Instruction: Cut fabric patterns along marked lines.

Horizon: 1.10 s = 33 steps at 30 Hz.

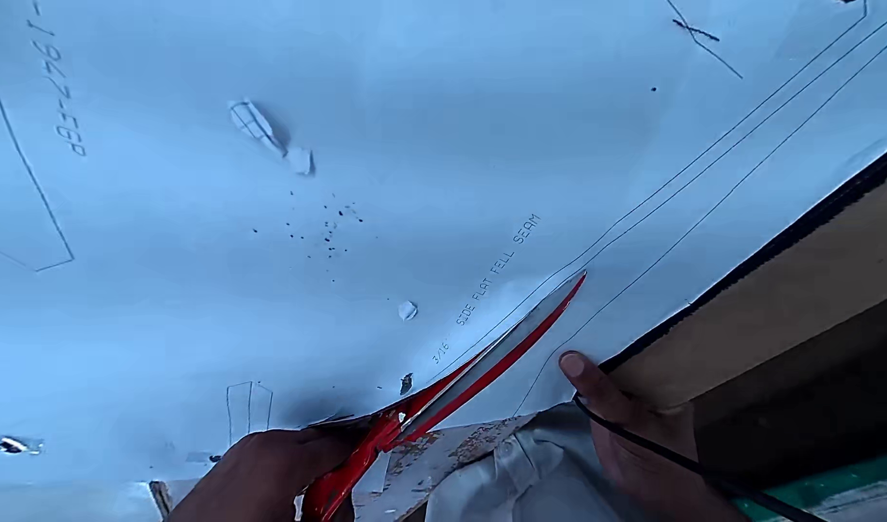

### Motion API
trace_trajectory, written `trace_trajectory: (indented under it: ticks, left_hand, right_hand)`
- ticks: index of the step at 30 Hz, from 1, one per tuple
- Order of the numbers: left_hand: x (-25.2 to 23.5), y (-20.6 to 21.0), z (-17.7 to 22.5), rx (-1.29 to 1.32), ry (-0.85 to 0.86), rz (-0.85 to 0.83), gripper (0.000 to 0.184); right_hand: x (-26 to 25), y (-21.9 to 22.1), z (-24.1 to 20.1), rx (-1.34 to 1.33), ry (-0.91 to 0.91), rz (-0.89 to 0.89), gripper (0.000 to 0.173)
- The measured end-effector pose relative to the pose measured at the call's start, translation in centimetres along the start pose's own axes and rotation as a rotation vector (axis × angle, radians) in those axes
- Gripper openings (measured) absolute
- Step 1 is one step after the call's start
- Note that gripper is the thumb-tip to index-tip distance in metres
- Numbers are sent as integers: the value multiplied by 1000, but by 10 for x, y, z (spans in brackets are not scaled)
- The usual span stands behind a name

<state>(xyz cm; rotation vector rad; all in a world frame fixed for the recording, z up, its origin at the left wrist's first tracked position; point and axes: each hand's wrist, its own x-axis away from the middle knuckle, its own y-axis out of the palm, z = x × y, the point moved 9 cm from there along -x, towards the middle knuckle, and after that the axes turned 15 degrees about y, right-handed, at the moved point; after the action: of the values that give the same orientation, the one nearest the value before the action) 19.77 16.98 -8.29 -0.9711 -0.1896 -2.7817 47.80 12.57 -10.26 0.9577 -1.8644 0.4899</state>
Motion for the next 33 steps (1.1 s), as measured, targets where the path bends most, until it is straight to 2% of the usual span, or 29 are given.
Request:
trace_trajectory:
  ticks: [14,22,33]
  left_hand:
    - [-2,1,1,-92,40,99,17]
    - [-9,-2,15,-66,25,37,19]
    - [-9,3,15,-29,45,43,15]
  right_hand:
    - [-1,-2,-3,8,-2,7,30]
    - [0,-4,-1,-41,23,57,30]
    - [0,-4,-1,-49,28,70,34]
